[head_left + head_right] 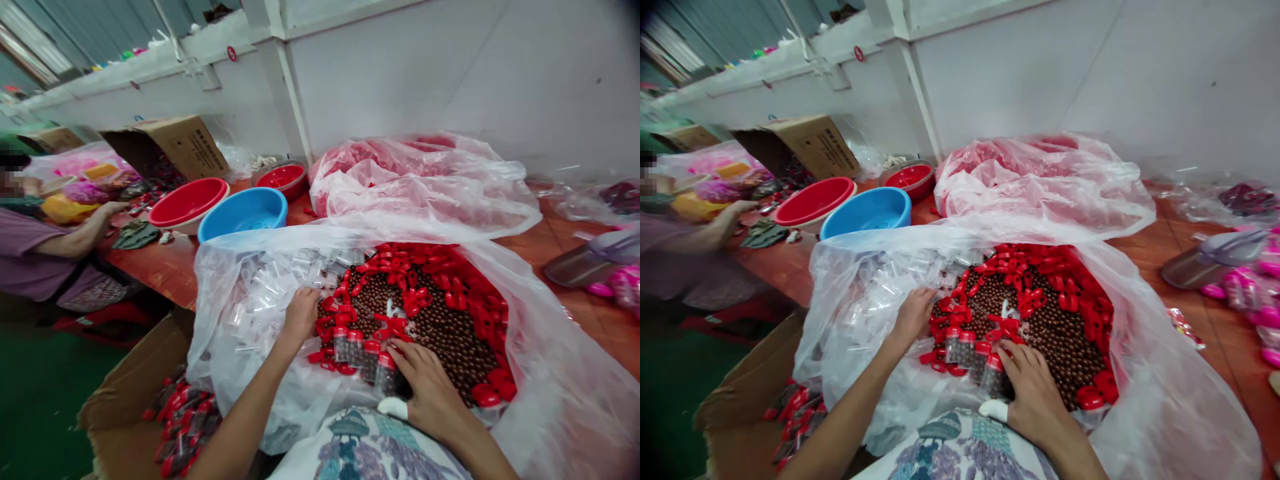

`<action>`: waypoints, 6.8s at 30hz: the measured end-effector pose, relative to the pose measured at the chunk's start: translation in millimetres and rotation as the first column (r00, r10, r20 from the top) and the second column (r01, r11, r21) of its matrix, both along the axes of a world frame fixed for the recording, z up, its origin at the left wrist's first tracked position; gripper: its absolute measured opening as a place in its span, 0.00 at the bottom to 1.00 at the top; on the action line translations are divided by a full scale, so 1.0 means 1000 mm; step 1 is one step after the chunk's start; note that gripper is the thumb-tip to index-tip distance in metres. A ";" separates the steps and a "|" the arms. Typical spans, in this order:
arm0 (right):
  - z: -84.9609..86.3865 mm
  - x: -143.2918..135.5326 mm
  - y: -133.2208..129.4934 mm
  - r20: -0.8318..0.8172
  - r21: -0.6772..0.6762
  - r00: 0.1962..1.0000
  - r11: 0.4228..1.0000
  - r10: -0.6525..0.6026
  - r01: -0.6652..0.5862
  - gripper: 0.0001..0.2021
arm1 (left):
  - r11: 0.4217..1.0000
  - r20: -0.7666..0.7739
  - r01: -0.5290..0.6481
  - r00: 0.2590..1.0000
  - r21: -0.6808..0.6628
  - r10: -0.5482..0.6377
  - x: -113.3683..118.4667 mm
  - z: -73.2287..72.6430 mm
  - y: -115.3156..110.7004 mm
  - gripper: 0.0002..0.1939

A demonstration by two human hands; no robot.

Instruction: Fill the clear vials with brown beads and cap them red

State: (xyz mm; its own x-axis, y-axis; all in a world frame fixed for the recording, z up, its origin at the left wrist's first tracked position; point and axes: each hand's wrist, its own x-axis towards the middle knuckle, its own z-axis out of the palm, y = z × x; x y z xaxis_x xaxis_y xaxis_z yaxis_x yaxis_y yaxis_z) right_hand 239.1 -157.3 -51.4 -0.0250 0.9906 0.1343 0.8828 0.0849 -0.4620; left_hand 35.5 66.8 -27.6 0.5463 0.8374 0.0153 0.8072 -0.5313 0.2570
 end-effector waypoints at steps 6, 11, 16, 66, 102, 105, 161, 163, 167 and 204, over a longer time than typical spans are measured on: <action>-0.004 0.010 0.007 -0.094 0.015 0.991 0.995 -0.096 0.097 0.16 | 0.992 -0.206 0.070 0.977 0.109 -0.046 0.007 -0.010 0.013 0.17; -0.009 0.023 0.023 -0.117 0.034 0.954 0.959 -0.275 0.281 0.16 | 0.991 -0.180 0.059 0.983 0.123 -0.037 0.011 -0.009 0.016 0.15; -0.014 0.022 0.038 -0.022 -0.018 0.959 0.959 -0.283 0.283 0.23 | 0.998 0.199 0.040 0.979 0.038 -0.047 0.016 0.003 0.004 0.16; -0.031 0.016 0.004 -0.341 0.105 0.924 0.969 -0.175 0.222 0.26 | 0.708 0.561 0.173 0.746 -0.684 0.359 0.137 -0.058 0.014 0.10; 0.022 0.038 0.015 -0.979 -0.188 -0.047 0.776 -0.200 0.602 0.16 | 0.073 0.510 0.631 0.548 -0.772 0.662 0.116 0.007 -0.080 0.17; 0.026 0.037 0.014 -0.983 -0.168 -0.055 0.743 -0.175 0.647 0.14 | 0.071 0.510 0.641 0.533 -0.764 0.675 0.112 0.006 -0.095 0.17; 0.027 0.023 0.002 0.029 0.325 0.986 0.934 -0.163 0.145 0.29 | -0.014 0.320 0.561 0.493 -0.828 0.809 0.124 0.009 -0.135 0.20; 0.026 0.022 0.001 0.008 0.317 0.987 0.936 -0.162 0.151 0.29 | 0.005 0.343 0.579 0.475 -0.815 0.810 0.124 0.011 -0.136 0.18; 0.030 0.029 -0.001 -0.110 0.165 0.988 0.978 -0.112 0.129 0.32 | -0.010 0.322 0.575 0.473 -0.818 0.820 0.121 0.015 -0.133 0.20; 0.044 0.027 0.010 -0.607 0.114 0.761 0.922 -0.230 0.369 0.07 | 0.127 0.490 0.512 0.677 -0.849 0.549 0.109 0.009 -0.130 0.26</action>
State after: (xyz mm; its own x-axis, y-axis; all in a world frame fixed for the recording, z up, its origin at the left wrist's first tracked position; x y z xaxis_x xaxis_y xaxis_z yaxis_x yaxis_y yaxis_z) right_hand 265.7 -147.2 -7.1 0.4185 0.8776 0.2339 0.4567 0.0192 -0.8894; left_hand 144.3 -63.0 -19.0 0.7907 0.4189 -0.4463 0.1381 0.5882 0.7968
